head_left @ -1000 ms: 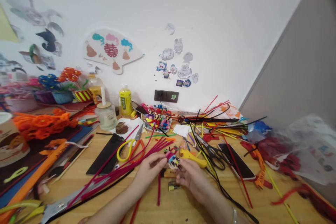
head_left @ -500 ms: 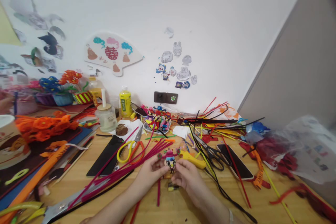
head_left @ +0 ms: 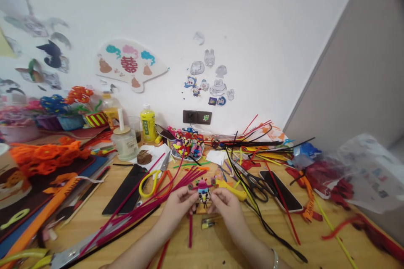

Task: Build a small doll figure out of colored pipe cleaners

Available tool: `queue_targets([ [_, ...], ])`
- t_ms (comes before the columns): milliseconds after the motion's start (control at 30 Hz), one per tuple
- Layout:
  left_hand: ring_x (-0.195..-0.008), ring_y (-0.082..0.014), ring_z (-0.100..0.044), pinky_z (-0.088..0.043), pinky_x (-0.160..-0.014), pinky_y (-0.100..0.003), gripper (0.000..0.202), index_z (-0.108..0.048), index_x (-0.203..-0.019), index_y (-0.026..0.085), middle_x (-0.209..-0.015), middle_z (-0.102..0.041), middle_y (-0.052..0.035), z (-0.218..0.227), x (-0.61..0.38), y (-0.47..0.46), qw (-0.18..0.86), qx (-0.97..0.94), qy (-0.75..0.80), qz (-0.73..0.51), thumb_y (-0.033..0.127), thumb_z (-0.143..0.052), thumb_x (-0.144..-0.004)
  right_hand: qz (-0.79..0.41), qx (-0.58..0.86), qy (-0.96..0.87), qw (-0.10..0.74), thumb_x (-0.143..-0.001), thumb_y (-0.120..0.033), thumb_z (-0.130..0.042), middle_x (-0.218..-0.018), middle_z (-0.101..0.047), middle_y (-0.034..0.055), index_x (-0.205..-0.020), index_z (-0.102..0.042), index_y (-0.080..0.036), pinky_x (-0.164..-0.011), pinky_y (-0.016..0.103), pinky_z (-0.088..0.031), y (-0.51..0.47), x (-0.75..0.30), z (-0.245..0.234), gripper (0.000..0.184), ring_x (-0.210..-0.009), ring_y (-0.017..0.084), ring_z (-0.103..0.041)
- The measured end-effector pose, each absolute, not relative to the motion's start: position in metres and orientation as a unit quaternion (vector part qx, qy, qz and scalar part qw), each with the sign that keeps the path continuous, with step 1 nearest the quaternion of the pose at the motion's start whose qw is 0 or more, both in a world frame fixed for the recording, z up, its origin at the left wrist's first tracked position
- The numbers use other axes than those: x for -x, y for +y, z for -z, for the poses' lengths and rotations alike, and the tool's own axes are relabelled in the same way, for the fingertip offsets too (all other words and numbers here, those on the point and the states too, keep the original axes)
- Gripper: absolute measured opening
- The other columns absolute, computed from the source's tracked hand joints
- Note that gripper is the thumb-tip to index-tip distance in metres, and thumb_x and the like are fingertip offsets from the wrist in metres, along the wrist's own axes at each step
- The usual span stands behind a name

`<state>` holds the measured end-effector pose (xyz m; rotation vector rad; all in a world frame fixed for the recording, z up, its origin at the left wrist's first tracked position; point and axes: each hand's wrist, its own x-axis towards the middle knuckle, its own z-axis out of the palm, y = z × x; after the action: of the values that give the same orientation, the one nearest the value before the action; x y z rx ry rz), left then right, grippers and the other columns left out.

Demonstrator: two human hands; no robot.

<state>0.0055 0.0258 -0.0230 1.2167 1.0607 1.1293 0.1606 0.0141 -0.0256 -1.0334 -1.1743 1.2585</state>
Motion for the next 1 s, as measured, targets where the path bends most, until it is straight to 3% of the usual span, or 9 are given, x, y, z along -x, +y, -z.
queue_targets([
  [400, -0.047, -0.0113, -0.057, -0.045, -0.053, -0.024, 0.037, -0.062, -0.063, 0.013, -0.049, -0.065, 0.0008, 0.0198, -0.0057, 0.0242, 0.604, -0.462, 0.437, -0.480, 0.047, -0.074, -0.055, -0.562, 0.428, -0.457, 0.540, -0.053, -0.044, -0.077, -0.060, -0.062, 0.0000, -0.067, -0.059, -0.017, -0.052, 0.027, -0.047, 0.0153, -0.1585, 0.0259, 0.035, -0.050, 0.014, -0.057],
  [567, -0.048, -0.0122, -0.058, -0.046, -0.054, -0.025, 0.040, -0.064, -0.070, 0.012, -0.050, -0.066, 0.0011, 0.0197, -0.0081, 0.0232, 0.616, -0.452, 0.438, -0.474, 0.044, -0.078, -0.050, -0.548, 0.433, -0.463, 0.546, -0.054, -0.048, -0.075, -0.061, -0.063, 0.0010, -0.068, -0.059, -0.017, -0.052, 0.028, -0.048, 0.0173, -0.1609, 0.0276, 0.038, -0.050, 0.015, -0.058],
  [1000, -0.043, -0.0111, -0.057, -0.045, -0.051, -0.023, 0.038, -0.059, -0.061, 0.014, -0.045, -0.065, 0.0017, 0.0189, -0.0059, 0.0257, 0.616, -0.458, 0.422, -0.483, 0.044, -0.079, -0.048, -0.574, 0.443, -0.454, 0.517, -0.058, -0.054, -0.071, -0.057, -0.059, -0.0006, -0.068, -0.060, -0.015, -0.047, 0.022, -0.043, 0.0187, -0.1621, 0.0325, 0.043, -0.047, 0.012, -0.056],
])
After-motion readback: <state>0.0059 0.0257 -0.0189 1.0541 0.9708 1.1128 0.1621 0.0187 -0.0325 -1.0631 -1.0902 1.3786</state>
